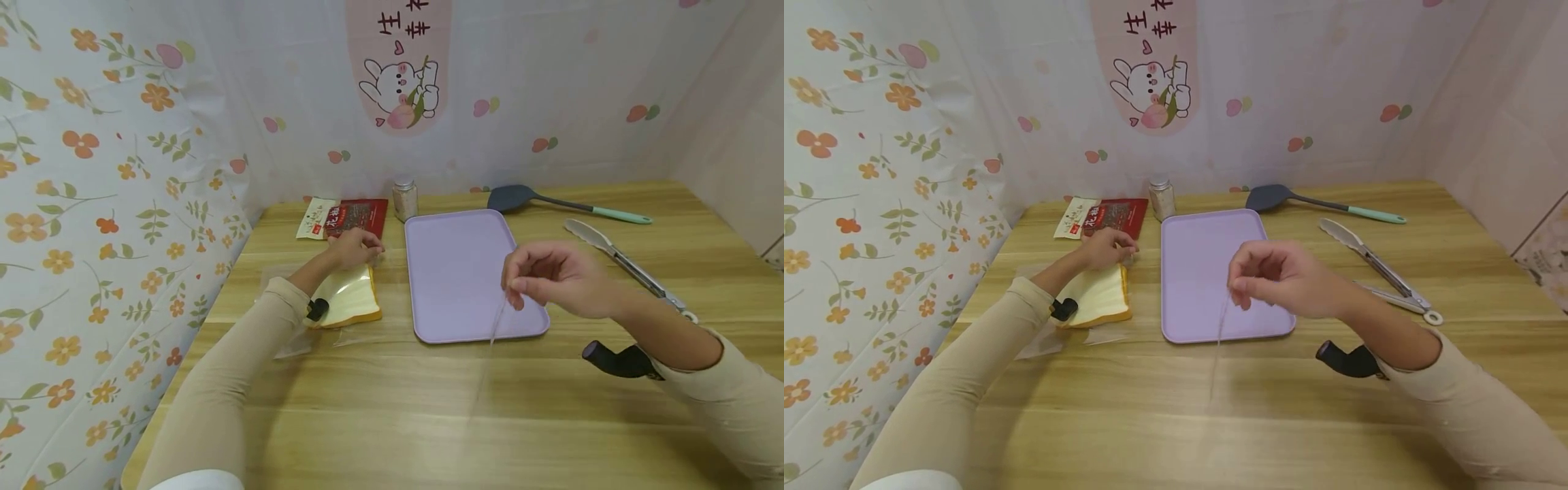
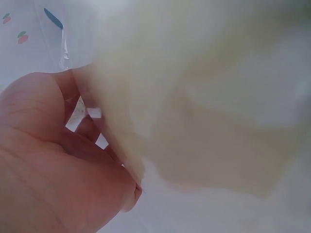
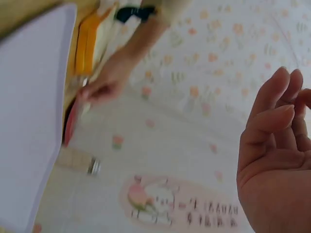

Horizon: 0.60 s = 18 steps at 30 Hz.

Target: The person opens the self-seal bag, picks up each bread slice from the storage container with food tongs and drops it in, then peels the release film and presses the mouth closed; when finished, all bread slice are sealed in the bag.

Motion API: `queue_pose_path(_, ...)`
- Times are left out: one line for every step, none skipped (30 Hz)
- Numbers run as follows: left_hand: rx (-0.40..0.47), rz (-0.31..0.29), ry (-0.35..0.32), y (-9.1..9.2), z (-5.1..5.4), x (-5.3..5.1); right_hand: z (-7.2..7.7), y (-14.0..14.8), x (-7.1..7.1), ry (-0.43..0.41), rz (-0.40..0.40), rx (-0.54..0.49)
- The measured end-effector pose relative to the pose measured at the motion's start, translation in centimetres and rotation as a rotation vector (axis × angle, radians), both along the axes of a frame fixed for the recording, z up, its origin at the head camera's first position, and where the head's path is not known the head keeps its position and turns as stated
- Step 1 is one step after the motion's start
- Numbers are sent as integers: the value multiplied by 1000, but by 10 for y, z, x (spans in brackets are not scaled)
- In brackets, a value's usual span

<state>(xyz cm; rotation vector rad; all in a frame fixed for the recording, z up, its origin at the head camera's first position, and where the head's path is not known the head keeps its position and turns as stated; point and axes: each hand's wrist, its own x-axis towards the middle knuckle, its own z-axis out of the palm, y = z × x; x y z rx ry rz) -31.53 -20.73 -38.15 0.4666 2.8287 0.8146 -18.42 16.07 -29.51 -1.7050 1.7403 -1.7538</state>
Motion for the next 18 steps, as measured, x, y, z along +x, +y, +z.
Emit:
queue_pose_path(0,-1,0,0,0,0,2,7,-3,-19,-70,6)
queue_pose_path(-1,-4,2,0,0,0,4,14,-7,-39,-151,15)
queue_pose_path(0,-7,3,1,0,0,6,21,-9,-67,-253,37)
queue_pose_path(1,-10,2,1,0,0,7,28,-12,-86,-361,71)
queue_pose_path(1,-11,4,1,0,1,8,34,-15,-97,-464,105)
queue_pose_path(2,-11,5,1,1,1,9,40,-19,-115,-556,129)
queue_pose_path(3,-9,4,1,1,2,9,45,-23,-127,-632,145)
queue_pose_path(1,-7,6,0,2,2,9,51,-27,-136,-710,165)
queue_pose_path(0,-4,7,0,3,2,9,55,-32,-139,-782,186)
queue_pose_path(-4,-4,10,0,3,2,9,60,-36,-140,-834,194)
queue_pose_path(-6,-2,11,0,3,2,8,65,-40,-146,-873,187)
queue_pose_path(-7,-2,10,0,4,3,7,69,-43,-159,-910,179)
queue_pose_path(-7,-3,6,0,4,3,7,73,-45,-161,-941,170)
queue_pose_path(-9,-5,3,0,4,3,6,77,-48,-173,-967,159)
queue_pose_path(-8,-10,-1,0,4,3,6,81,-50,-175,-990,145)
queue_pose_path(-8,-13,-5,0,4,3,6,85,-51,-177,-1007,130)
queue_pose_path(-7,-15,-9,1,4,3,6,88,-52,-172,-1026,115)
queue_pose_path(-8,-16,-11,1,4,3,6,90,-52,-162,-1042,103)
